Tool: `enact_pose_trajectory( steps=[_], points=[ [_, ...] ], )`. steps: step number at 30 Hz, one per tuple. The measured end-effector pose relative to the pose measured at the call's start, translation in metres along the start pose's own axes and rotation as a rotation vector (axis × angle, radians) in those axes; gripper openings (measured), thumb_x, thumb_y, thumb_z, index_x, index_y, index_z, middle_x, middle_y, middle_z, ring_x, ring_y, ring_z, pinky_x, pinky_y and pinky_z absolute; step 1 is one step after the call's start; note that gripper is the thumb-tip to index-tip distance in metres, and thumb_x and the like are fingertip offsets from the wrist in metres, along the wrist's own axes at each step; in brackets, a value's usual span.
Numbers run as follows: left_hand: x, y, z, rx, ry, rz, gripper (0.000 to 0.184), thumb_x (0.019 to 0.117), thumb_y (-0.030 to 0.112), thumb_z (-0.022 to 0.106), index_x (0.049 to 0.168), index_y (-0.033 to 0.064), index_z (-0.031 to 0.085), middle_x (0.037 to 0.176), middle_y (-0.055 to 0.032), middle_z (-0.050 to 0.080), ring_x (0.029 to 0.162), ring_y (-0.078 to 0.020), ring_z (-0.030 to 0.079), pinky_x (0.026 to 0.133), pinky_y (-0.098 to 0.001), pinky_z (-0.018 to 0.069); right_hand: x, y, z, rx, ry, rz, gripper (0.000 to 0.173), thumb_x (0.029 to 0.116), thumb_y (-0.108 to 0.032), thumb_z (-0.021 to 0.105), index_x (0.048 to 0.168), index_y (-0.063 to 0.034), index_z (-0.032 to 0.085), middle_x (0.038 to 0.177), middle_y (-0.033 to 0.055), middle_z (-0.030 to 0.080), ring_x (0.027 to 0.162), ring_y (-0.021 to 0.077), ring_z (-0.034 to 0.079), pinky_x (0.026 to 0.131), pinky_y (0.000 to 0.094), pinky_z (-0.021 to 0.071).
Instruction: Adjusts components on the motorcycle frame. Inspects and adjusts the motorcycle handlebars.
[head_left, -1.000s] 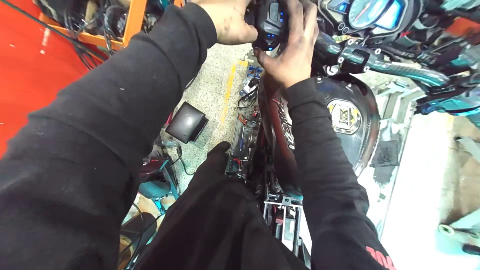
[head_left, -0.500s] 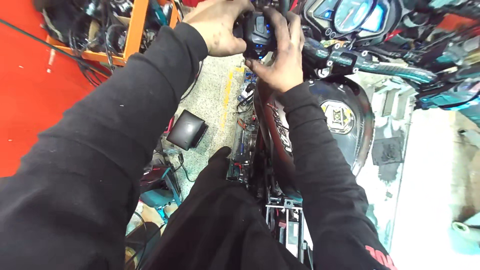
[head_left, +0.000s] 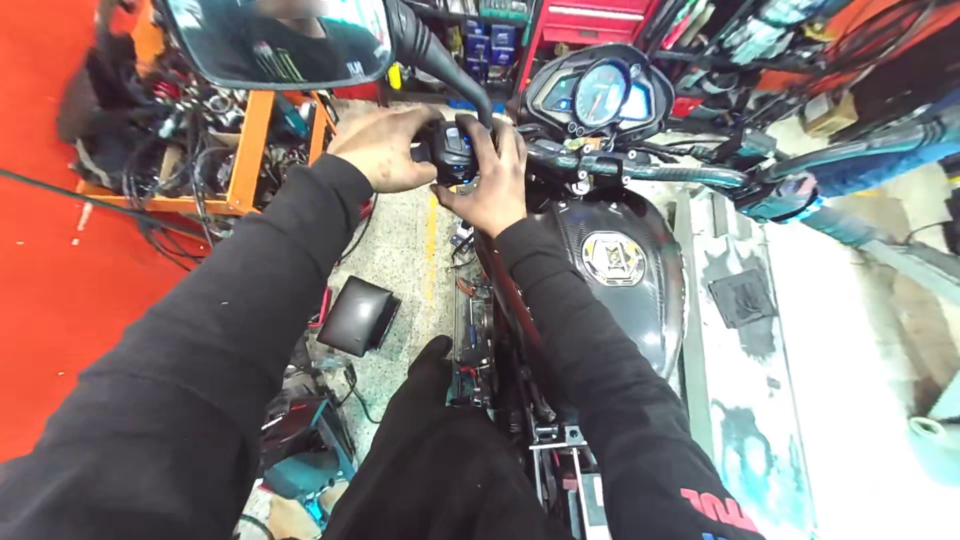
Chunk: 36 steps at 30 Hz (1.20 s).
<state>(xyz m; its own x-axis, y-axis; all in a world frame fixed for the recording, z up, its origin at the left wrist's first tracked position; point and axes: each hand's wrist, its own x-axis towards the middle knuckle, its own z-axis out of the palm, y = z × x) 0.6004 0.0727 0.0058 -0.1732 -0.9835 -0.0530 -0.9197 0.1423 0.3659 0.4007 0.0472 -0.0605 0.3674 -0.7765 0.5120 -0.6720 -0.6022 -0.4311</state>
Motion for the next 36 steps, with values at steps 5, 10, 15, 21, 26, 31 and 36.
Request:
enact_pose_trajectory(
  steps=[5, 10, 15, 21, 26, 31, 36],
  points=[
    [-0.001, -0.001, 0.001, -0.003, -0.001, 0.0, 0.069, 0.0851, 0.036, 0.066, 0.15, 0.0226, 0.049, 0.136, -0.0097, 0.066, 0.129, -0.0322, 0.061, 0.108, -0.0641, 0.0431, 0.0, 0.0, -0.001, -0.018, -0.007, -0.001, 0.094, 0.0616, -0.065, 0.085, 0.145, -0.0288, 0.058, 0.141, 0.0122, 0.058, 0.135, 0.0331, 0.051, 0.117, 0.0546, 0.0359],
    [0.001, -0.003, 0.001, -0.019, 0.023, 0.009, 0.068, 0.0836, 0.036, 0.067, 0.149, 0.0242, 0.051, 0.135, -0.0115, 0.066, 0.125, -0.0363, 0.063, 0.101, -0.0701, 0.0458, 0.005, -0.005, -0.016, 0.06, -0.098, 0.019, 0.098, 0.0603, -0.071, 0.085, 0.143, -0.0246, 0.06, 0.145, 0.0151, 0.055, 0.135, 0.0337, 0.05, 0.117, 0.0563, 0.0364],
    [-0.005, -0.005, 0.003, -0.041, 0.041, 0.022, 0.072, 0.0828, 0.034, 0.069, 0.151, 0.023, 0.049, 0.125, -0.0168, 0.069, 0.116, -0.0422, 0.065, 0.096, -0.0716, 0.0463, -0.007, 0.057, -0.137, 0.297, 0.056, -0.174, 0.038, 0.083, -0.016, 0.08, 0.118, -0.0052, 0.073, 0.121, 0.0123, 0.07, 0.114, 0.0208, 0.067, 0.099, 0.0419, 0.0569],
    [-0.003, -0.001, 0.006, 0.055, -0.003, -0.089, 0.11, 0.07, 0.035, 0.087, 0.162, 0.0238, 0.027, 0.122, -0.0315, 0.065, 0.11, -0.0563, 0.063, 0.089, -0.0787, 0.0458, -0.101, 0.211, -0.294, -0.253, 0.315, 0.54, 0.048, 0.0804, -0.015, 0.076, 0.127, -0.0088, 0.067, 0.134, 0.0178, 0.062, 0.123, 0.0344, 0.06, 0.102, 0.0571, 0.051],
    [0.0, -0.001, 0.006, 0.181, 0.022, -0.033, 0.119, 0.0682, 0.027, 0.089, 0.164, 0.0183, 0.019, 0.112, -0.0372, 0.066, 0.101, -0.0596, 0.064, 0.082, -0.078, 0.0479, -0.11, 0.295, -0.343, -0.352, -0.163, 0.71, 0.08, 0.0709, -0.011, 0.089, 0.144, -0.0168, 0.057, 0.14, 0.0281, 0.055, 0.124, 0.0482, 0.058, 0.098, 0.0706, 0.0478],
    [0.013, 0.007, -0.003, 0.308, 0.116, 0.009, 0.107, 0.0725, 0.034, 0.085, 0.159, 0.0049, 0.03, 0.134, -0.0345, 0.059, 0.125, -0.0561, 0.055, 0.105, -0.0724, 0.0394, -0.077, 0.321, -0.36, -0.336, -0.512, 0.71, 0.091, 0.0697, -0.013, 0.093, 0.149, -0.0178, 0.049, 0.125, 0.0233, 0.067, 0.115, 0.0465, 0.063, 0.098, 0.071, 0.0463],
    [0.05, -0.007, -0.011, 0.336, -0.021, -0.022, 0.098, 0.0735, 0.042, 0.084, 0.157, 0.0139, 0.041, 0.145, -0.0263, 0.054, 0.136, -0.0504, 0.048, 0.109, -0.0708, 0.0379, -0.107, 0.342, -0.34, -0.396, -0.355, 0.71, 0.098, 0.0651, -0.016, 0.093, 0.15, -0.0181, 0.044, 0.12, 0.0214, 0.069, 0.106, 0.0447, 0.067, 0.087, 0.0713, 0.0511]
  ],
)
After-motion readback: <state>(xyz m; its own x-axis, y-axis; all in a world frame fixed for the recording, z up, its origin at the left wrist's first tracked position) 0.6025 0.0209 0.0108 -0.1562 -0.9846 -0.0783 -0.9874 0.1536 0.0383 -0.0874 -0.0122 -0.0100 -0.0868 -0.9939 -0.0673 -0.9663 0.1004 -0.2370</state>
